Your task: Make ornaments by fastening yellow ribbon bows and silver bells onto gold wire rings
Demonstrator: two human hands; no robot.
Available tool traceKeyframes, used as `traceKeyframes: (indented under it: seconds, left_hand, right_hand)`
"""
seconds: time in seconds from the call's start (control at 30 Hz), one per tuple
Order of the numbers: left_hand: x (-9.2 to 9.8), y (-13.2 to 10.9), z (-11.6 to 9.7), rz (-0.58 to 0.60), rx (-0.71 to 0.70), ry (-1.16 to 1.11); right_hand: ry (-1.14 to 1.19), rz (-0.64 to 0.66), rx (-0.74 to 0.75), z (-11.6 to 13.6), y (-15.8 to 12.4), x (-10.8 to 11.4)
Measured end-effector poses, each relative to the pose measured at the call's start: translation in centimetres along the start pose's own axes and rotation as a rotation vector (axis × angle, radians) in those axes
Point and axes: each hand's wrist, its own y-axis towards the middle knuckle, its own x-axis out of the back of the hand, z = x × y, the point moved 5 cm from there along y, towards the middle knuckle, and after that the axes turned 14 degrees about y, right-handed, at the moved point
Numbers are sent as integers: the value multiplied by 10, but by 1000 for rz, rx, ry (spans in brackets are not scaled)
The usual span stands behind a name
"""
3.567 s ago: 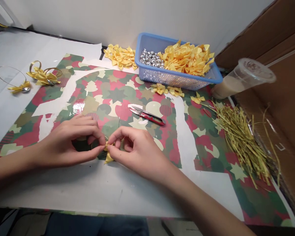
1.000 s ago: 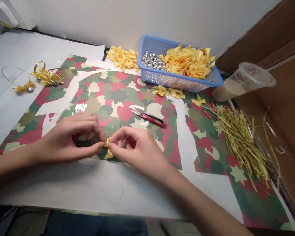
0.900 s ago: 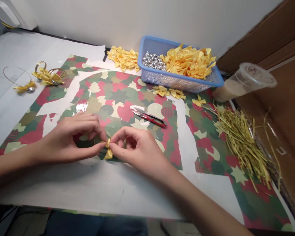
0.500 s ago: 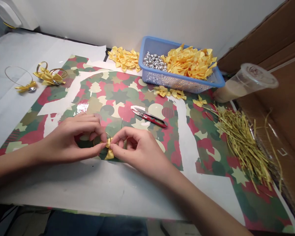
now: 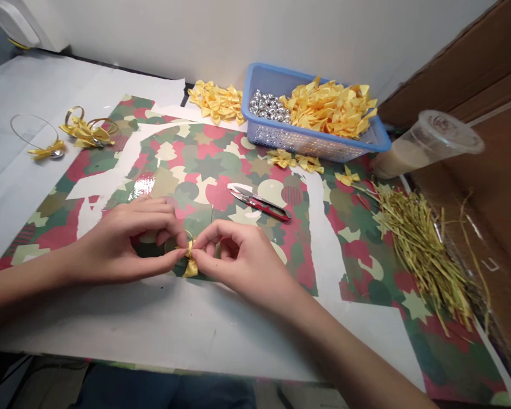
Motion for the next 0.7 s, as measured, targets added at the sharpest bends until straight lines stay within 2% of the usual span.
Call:
traceKeyframes:
  seconds: [0.7]
  left_hand:
    - [-3, -2, 1, 43, -26, 28]
  right_hand:
    - [6, 2, -40, 0, 0, -1]
